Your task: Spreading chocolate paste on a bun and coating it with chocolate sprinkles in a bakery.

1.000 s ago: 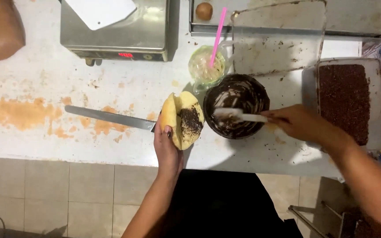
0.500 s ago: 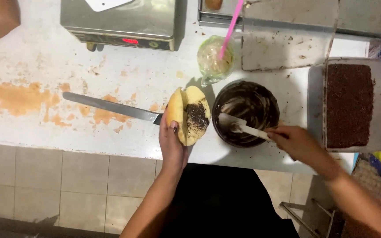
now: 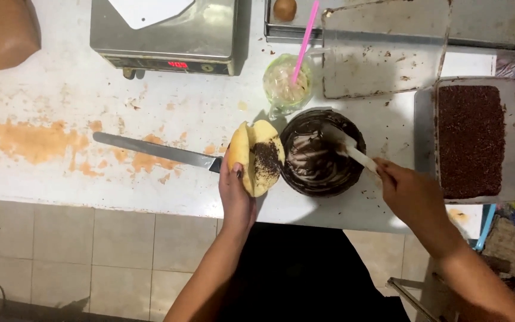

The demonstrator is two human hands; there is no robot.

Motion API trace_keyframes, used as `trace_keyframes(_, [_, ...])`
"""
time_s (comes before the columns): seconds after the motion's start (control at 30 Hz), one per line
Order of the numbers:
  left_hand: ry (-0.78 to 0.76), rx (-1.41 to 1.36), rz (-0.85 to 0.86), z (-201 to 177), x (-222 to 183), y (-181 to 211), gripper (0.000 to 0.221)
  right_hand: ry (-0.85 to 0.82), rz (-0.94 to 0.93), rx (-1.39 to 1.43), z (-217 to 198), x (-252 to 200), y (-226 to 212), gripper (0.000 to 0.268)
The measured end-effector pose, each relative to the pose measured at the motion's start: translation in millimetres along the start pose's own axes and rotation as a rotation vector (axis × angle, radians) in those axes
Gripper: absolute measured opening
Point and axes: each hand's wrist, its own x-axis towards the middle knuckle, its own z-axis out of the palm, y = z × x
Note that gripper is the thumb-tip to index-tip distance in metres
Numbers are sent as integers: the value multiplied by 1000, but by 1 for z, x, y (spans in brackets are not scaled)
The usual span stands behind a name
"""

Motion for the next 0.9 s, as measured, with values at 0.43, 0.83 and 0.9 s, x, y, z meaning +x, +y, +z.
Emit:
trace_keyframes(0.43, [4,-9,72,10,8,13,58,-201,-208,546,56,62,64,22])
trace_keyframes(0.83, [-143,-272,-75,49,0,-7,82,197,-528,-335,36,-40,44,45])
trace_keyframes(0.9, [-142,-270,-73,58,-5,-5,86,435,-693,-483,44,-54,43,45])
